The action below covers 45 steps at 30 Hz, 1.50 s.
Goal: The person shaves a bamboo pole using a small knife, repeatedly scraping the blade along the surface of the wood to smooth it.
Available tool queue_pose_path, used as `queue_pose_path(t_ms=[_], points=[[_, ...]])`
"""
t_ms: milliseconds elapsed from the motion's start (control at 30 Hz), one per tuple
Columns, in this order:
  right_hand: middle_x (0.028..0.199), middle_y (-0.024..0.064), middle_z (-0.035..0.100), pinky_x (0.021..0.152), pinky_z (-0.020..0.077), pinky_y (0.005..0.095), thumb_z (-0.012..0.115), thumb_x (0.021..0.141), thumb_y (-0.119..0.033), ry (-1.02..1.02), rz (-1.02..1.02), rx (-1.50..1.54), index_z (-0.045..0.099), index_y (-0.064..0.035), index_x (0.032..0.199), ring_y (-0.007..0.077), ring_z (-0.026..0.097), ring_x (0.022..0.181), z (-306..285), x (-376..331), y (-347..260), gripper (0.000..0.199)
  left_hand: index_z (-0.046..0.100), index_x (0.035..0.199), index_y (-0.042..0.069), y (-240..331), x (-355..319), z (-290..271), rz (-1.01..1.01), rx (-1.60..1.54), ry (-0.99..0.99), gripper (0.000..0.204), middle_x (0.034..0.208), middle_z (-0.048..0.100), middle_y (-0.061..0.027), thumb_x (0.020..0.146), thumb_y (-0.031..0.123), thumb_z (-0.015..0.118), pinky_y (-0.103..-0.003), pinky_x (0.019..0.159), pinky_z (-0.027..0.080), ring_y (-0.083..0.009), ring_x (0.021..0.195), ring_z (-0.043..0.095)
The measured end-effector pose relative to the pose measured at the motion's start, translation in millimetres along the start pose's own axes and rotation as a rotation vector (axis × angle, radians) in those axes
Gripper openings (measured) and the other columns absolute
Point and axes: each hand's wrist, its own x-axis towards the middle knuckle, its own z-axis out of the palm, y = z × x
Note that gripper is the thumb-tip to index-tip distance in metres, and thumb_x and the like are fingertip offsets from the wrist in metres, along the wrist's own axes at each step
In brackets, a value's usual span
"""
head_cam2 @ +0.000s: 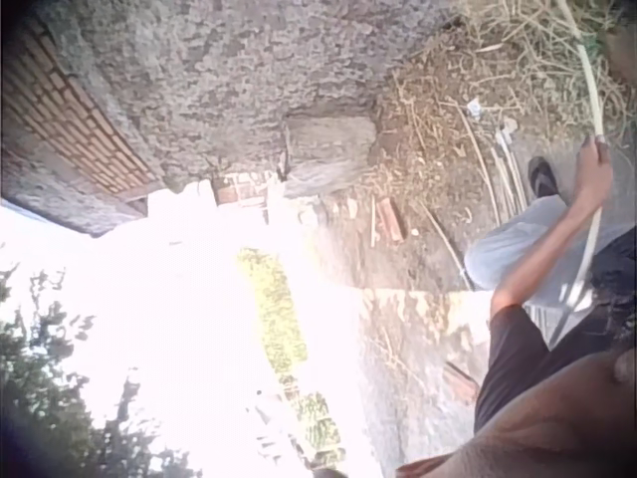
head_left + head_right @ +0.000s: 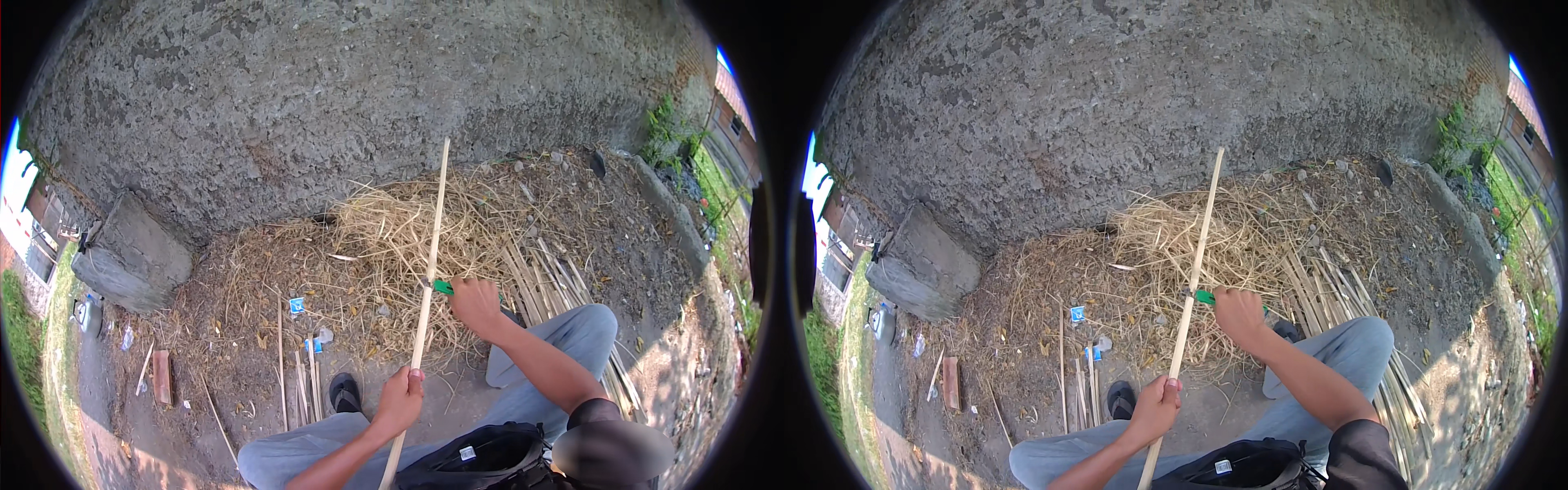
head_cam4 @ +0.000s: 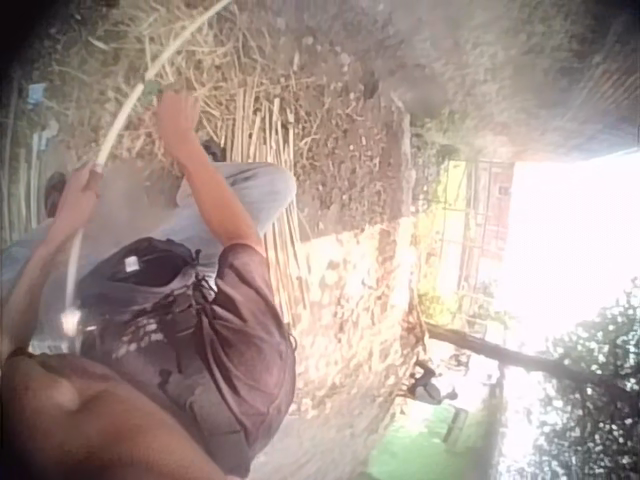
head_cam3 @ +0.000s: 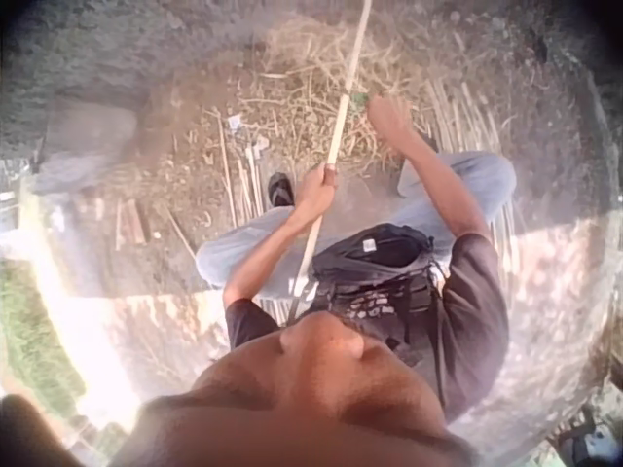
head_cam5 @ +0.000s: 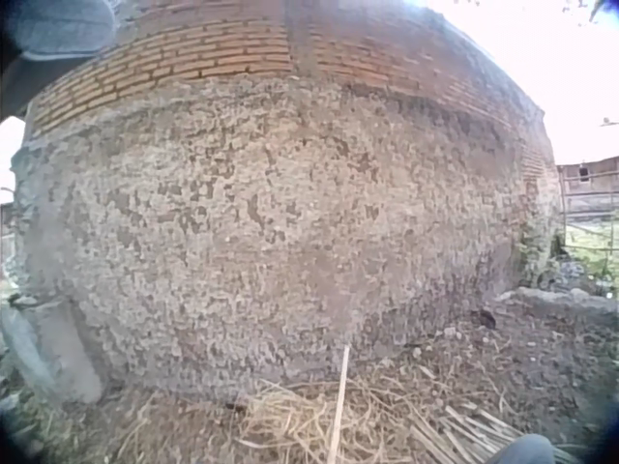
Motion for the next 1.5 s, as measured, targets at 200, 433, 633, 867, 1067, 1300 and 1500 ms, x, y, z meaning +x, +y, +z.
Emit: queue_pose_path(t_ms=[200,433,633,867,1067,1300,1500], points=[[0.075,0.0144,0.071,0.06,0.0567,0.0436,0.059,0.086,-0.01,-0.099,0.03,-0.138,0.066,-0.0039,0.087,0.0322,0.073,0.071,0,25,22,0.009,0.06,0.097,0.002,17,7,4,-0.027,0.061,-0.004,0.032,0.072,0.063,-0.0183,0.104,0.027,0.043,-0.047,0.066,0.048,-0.0364,0.069,0.065],[0.082,0.0133,0.072,0.064,0.0578,0.0419,0.062,0.086,-0.01,-0.168,0.046,-0.177,0.071,-0.007,0.085,0.0305,0.074,0.078,22,63,27,0.009,0.061,0.096,0.0,20,22,9,0.019,0.037,0.052,0.033,0.073,0.063,-0.0218,0.103,0.026,0.044,-0.049,0.065,0.047,-0.04,0.069,0.064],[0.082,0.0121,0.072,0.064,0.0577,0.0422,0.063,0.086,-0.012,-0.139,0.012,-0.178,0.072,-0.0072,0.081,0.0297,0.073,0.077,23,89,18,0.011,0.052,0.094,0.003,41,22,-8,-0.153,-0.424,-0.083,0.024,0.063,0.048,-0.0019,0.106,0.022,0.042,-0.032,0.041,0.037,-0.0111,0.045,0.045],[0.081,0.0124,0.072,0.064,0.0578,0.0432,0.062,0.086,-0.014,-0.124,-0.053,-0.172,0.072,-0.0078,0.079,0.0308,0.073,0.076,23,106,5,0.014,0.047,0.096,0.006,28,18,-6,0.125,0.009,0.128,0.02,0.064,0.038,0.0013,0.107,0.02,0.039,-0.027,0.038,0.027,-0.0068,0.045,0.035],[0.082,0.0128,0.072,0.064,0.0583,0.0424,0.061,0.087,-0.013,-0.158,-0.039,-0.17,0.072,-0.0079,0.081,0.0302,0.074,0.078,22,107,9,0.014,0.049,0.094,0.005,41,21,-25,-0.335,-0.821,-0.174,0.022,0.062,0.044,0.0003,0.106,0.02,0.039,-0.03,0.039,0.033,-0.0094,0.045,0.042],[0.083,0.0126,0.073,0.066,0.0584,0.0415,0.064,0.086,-0.01,-0.138,-0.031,-0.216,0.073,-0.0071,0.085,0.0299,0.073,0.079,25,116,9,0.009,0.05,0.096,0.006,29,19,-28,-0.087,-0.347,-0.012,0.021,0.063,0.039,0.004,0.108,0.02,0.04,-0.026,0.04,0.028,-0.0065,0.044,0.033],[0.082,0.0146,0.073,0.065,0.0587,0.0416,0.065,0.086,-0.009,-0.056,0.079,-0.334,0.072,-0.0045,0.084,0.0309,0.073,0.078,-15,118,109,0.009,0.052,0.099,0.004,35,-24,-28,-0.297,-0.492,-0.285,0.023,0.066,0.042,0.0033,0.108,0.023,0.041,-0.024,0.041,0.031,-0.0051,0.048,0.036]])
